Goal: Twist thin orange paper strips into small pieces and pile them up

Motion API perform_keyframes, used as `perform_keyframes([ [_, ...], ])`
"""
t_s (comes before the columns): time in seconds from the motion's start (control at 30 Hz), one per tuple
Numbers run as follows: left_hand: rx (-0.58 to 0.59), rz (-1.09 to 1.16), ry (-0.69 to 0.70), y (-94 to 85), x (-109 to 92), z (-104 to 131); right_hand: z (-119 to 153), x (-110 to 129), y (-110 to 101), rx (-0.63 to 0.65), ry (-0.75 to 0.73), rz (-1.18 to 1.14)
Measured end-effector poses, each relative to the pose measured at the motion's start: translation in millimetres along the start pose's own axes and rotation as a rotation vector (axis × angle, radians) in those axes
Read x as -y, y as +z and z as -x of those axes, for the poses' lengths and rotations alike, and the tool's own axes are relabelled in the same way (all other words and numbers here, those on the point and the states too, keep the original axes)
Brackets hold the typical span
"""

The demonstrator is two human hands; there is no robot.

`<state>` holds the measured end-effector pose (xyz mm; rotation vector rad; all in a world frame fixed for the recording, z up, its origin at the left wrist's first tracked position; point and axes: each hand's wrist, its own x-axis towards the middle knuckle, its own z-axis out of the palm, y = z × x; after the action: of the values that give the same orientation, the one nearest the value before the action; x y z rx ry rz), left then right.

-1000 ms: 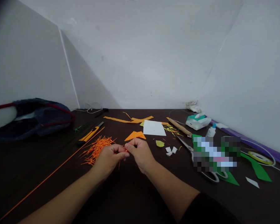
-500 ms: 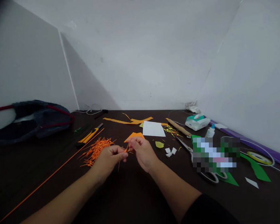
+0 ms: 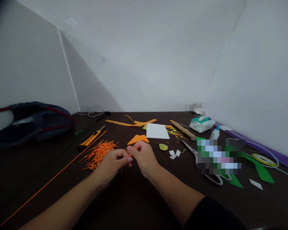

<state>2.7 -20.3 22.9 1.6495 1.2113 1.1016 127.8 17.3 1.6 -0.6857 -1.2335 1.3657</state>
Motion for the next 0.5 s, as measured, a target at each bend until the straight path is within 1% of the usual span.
perform_keyframes([
  [0.07,0.007,0.008,0.002,-0.1,0.0,0.7,-0.8,0.8,-1.2,0.039,0.017,-0.033],
  [0.17,0.001,0.080,-0.006,-0.4,1.1,1.0,-3.4,8.1,-6.3,0.164,0.041,-0.105],
  [0.27,0.025,0.157,-0.014,-0.2,2.4,0.7,-5.6,15.9,-11.1,0.237,0.025,-0.088],
  [0.37,0.062,0.195,-0.025,0.9,3.1,0.5,-6.6,16.3,-12.8,0.212,0.017,-0.044],
  [0.43,0.081,0.192,-0.030,1.9,3.6,0.8,-7.4,13.3,-12.9,0.149,0.004,-0.023],
  [0.5,0.091,0.161,-0.013,2.5,4.4,0.8,-8.4,10.3,-13.0,0.059,-0.029,0.011],
])
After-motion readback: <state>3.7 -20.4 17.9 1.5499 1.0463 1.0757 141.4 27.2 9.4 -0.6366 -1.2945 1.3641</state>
